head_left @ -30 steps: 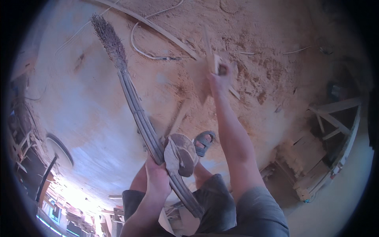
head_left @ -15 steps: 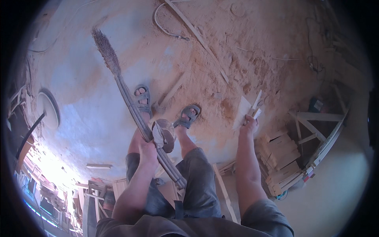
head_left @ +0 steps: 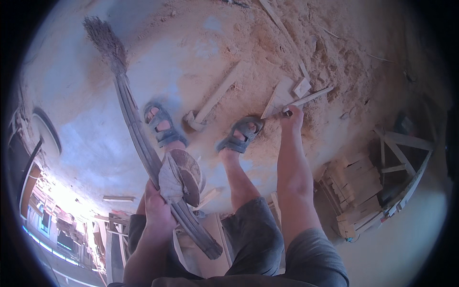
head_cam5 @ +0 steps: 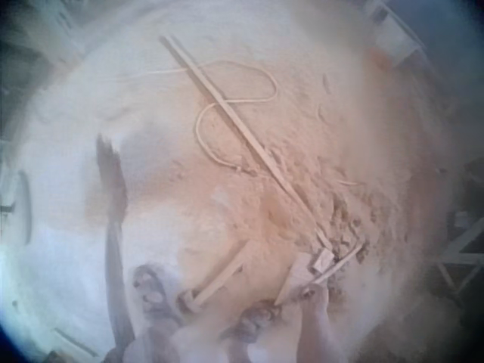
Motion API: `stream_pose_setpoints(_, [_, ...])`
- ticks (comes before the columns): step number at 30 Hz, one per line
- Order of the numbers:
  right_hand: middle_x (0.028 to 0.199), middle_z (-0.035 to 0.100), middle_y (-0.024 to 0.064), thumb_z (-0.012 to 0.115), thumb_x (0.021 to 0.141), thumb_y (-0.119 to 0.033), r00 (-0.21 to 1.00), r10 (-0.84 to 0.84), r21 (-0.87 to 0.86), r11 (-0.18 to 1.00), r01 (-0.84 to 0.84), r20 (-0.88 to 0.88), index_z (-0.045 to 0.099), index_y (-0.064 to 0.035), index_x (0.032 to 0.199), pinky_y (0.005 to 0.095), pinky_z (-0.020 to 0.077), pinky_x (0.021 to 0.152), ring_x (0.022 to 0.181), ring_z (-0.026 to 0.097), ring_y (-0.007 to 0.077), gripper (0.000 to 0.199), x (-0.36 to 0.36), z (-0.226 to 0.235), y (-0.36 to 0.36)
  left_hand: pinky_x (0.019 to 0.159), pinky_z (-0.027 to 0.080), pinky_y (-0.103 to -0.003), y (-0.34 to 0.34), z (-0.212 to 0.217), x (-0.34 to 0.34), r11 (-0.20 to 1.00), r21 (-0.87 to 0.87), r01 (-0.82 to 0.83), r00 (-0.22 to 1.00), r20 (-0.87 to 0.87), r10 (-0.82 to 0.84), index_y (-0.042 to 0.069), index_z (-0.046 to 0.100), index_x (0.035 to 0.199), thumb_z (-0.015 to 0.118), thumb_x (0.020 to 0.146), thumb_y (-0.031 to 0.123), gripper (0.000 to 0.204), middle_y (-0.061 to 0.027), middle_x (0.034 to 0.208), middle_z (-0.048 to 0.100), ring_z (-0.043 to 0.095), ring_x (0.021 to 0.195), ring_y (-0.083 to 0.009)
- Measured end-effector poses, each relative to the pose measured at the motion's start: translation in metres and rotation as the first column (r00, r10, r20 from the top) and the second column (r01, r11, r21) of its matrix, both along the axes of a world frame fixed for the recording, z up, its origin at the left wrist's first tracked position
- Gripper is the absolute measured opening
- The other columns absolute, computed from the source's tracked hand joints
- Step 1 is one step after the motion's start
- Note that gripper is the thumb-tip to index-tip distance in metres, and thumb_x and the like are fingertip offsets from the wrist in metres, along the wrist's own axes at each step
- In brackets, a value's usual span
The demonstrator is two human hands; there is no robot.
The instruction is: The person sweeps sawdust and small wood scraps into piles using a broom and picks up debris by hand.
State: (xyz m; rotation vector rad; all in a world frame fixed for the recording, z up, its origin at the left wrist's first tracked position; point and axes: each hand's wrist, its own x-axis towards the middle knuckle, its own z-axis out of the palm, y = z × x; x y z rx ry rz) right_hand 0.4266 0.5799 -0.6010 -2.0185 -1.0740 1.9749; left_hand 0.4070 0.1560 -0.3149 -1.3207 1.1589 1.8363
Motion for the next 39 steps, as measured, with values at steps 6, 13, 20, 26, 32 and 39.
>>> stream_pose_setpoints(6, [0.109, 0.058, 0.0082, 0.071, 0.084, -0.012, 0.995, -0.081, -0.207, 0.976, 0.066, -0.06, 0.056, -0.0088, 0.12, 0.0535, 0.0465, 0.082, 0.1, 0.057, 0.0289, 0.039, -0.029, 0.003, -0.012, 0.097, 0.053, -0.041, -0.002, 0.0, -0.012, 0.997, -0.073, 0.037, 0.999, 0.033, -0.034, 0.0, 0.042, 0.14, 0.049, 0.096, 0.05, 0.067, -0.0164, 0.126, 0.06, 0.063, 0.111, -0.0272])
stream_pose_setpoints(13, [0.116, 0.061, 0.0065, 0.062, 0.092, -0.013, 0.995, -0.085, 0.119, 0.99, 0.078, 0.05, 0.059, -0.0066, 0.118, 0.0476, 0.0487, 0.095, 0.109, 0.06, 0.0259, 0.027, -0.003, -0.02, 0.003, 0.095, 0.053, -0.039, 0.006, -0.005, -0.026, 0.994, -0.008, 0.112, 0.993, 0.041, -0.111, -0.002, 0.045, 0.137, 0.053, 0.094, 0.05, 0.068, -0.0151, 0.122, 0.062, 0.065, 0.109, -0.0257])
stream_pose_setpoints(20, [0.112, 0.065, 0.0098, 0.061, 0.092, -0.011, 0.993, 0.055, 0.191, 0.981, -0.035, -0.105, 0.059, 0.0012, 0.115, 0.0452, 0.0515, 0.097, 0.108, 0.062, 0.0264, 0.026, 0.024, 0.012, 0.046, 0.099, 0.051, -0.04, 0.015, -0.008, -0.022, 0.998, 0.048, 0.035, 0.997, -0.077, -0.031, -0.003, 0.042, 0.139, 0.05, 0.096, 0.042, 0.062, -0.0166, 0.127, 0.059, 0.062, 0.114, -0.0272])
stream_pose_setpoints(26, [0.104, 0.064, 0.0106, 0.066, 0.087, -0.008, 0.979, 0.197, 0.127, 0.974, -0.189, -0.052, 0.062, 0.0026, 0.107, 0.0344, 0.0526, 0.088, 0.097, 0.063, 0.0212, 0.023, -0.071, 0.0, 0.096, 0.104, 0.049, -0.042, 0.015, -0.008, -0.018, 0.999, 0.037, 0.036, 0.999, -0.012, -0.036, -0.001, 0.04, 0.142, 0.052, 0.094, 0.054, 0.074, -0.017, 0.134, 0.056, 0.059, 0.12, -0.029])
stream_pose_setpoints(32, [0.086, 0.063, 0.006, 0.074, 0.079, -0.004, 0.895, 0.421, 0.131, 0.889, -0.44, 0.147, 0.064, -0.0034, 0.099, 0.0271, 0.0464, 0.068, 0.079, 0.059, 0.0156, 0.023, -0.087, 0.022, 0.064, 0.104, 0.048, -0.043, 0.016, 0.003, -0.024, 0.993, 0.115, 0.033, 0.993, -0.119, -0.02, -0.001, 0.04, 0.141, 0.043, 0.1, 0.047, 0.062, -0.0168, 0.134, 0.056, 0.059, 0.12, -0.0296])
stream_pose_setpoints(39, [0.082, 0.059, 0.0025, 0.071, 0.079, -0.01, 0.822, 0.553, 0.178, 0.803, -0.569, 0.135, 0.063, -0.0046, 0.105, 0.0285, 0.0435, 0.065, 0.073, 0.056, 0.0145, 0.029, -0.108, 0.022, 0.064, 0.099, 0.051, -0.041, 0.017, 0.0, -0.034, 0.978, 0.175, -0.113, 0.992, -0.028, 0.12, -0.001, 0.042, 0.138, 0.033, 0.106, 0.032, 0.047, -0.0155, 0.129, 0.058, 0.062, 0.114, -0.0271])
